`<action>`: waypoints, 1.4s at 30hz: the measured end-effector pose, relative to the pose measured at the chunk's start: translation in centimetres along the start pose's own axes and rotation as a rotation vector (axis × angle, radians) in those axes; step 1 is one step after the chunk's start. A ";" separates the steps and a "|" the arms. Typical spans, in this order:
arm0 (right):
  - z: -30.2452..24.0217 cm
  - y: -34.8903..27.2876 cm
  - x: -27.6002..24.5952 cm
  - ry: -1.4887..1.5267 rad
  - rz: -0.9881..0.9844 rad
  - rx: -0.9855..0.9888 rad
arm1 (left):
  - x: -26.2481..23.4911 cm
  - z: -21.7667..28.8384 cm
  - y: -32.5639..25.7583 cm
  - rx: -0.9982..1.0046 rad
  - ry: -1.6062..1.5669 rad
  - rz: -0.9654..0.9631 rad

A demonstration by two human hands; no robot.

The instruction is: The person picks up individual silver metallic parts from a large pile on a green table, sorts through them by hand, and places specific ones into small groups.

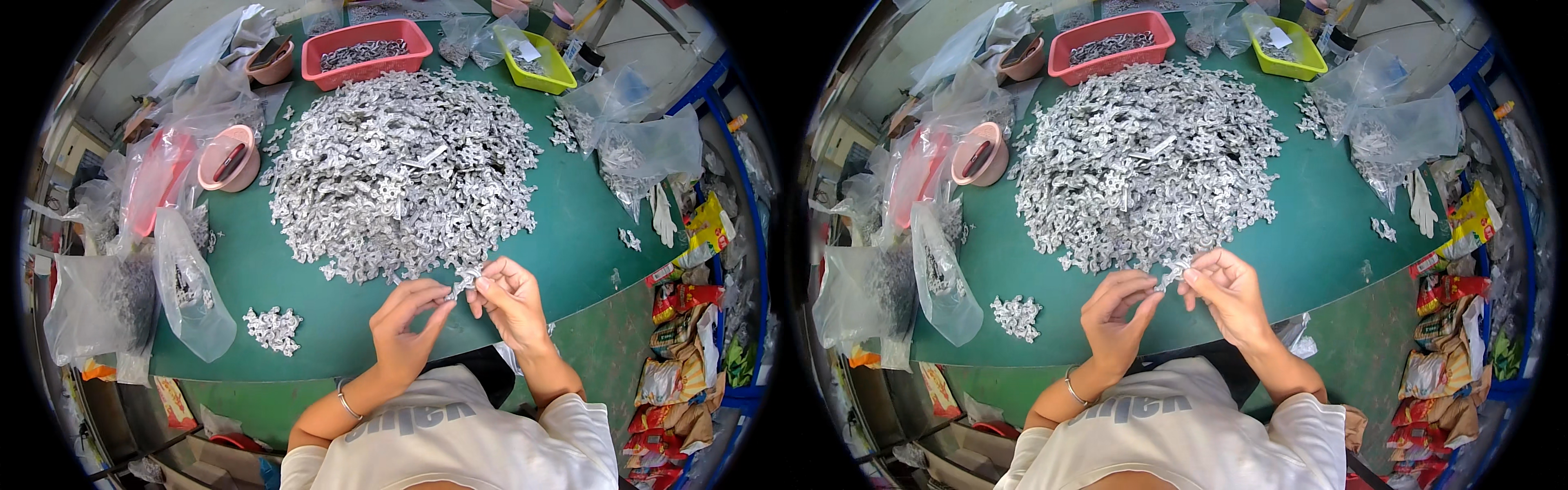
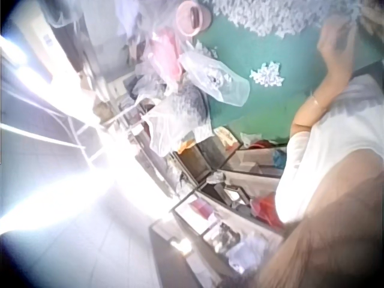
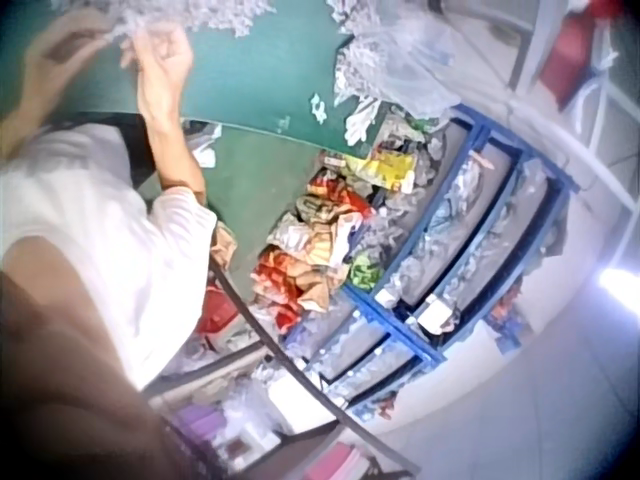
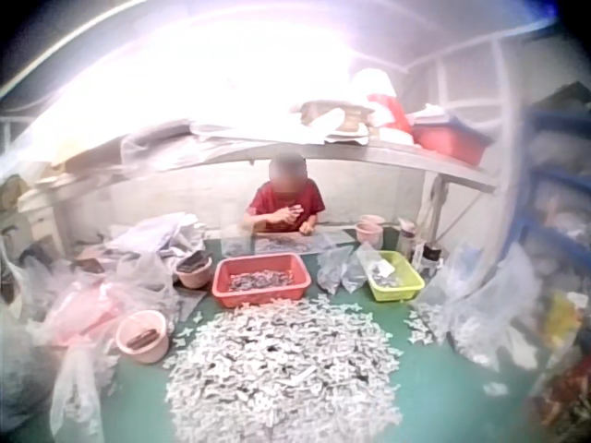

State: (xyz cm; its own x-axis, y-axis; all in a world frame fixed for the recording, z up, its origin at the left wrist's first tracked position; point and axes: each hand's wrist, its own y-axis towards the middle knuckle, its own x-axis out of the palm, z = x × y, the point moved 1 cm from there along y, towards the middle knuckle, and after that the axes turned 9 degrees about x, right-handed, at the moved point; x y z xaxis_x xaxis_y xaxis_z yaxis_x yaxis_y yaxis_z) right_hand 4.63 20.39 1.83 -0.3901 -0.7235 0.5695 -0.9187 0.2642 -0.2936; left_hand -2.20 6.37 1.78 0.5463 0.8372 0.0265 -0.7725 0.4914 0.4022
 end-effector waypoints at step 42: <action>2.1 -0.7 -1.1 -0.461 -0.017 0.036 | -3.4 -0.9 -2.2 -0.580 -0.461 0.100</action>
State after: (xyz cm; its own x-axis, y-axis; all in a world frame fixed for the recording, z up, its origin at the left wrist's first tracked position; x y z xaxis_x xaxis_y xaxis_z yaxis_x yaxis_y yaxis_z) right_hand 5.83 19.71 -0.21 -0.2989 -0.9379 0.1762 -0.9189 0.2330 -0.3182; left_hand -2.61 2.64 -0.04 0.4458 0.7618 0.4699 -0.8028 0.5725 -0.1664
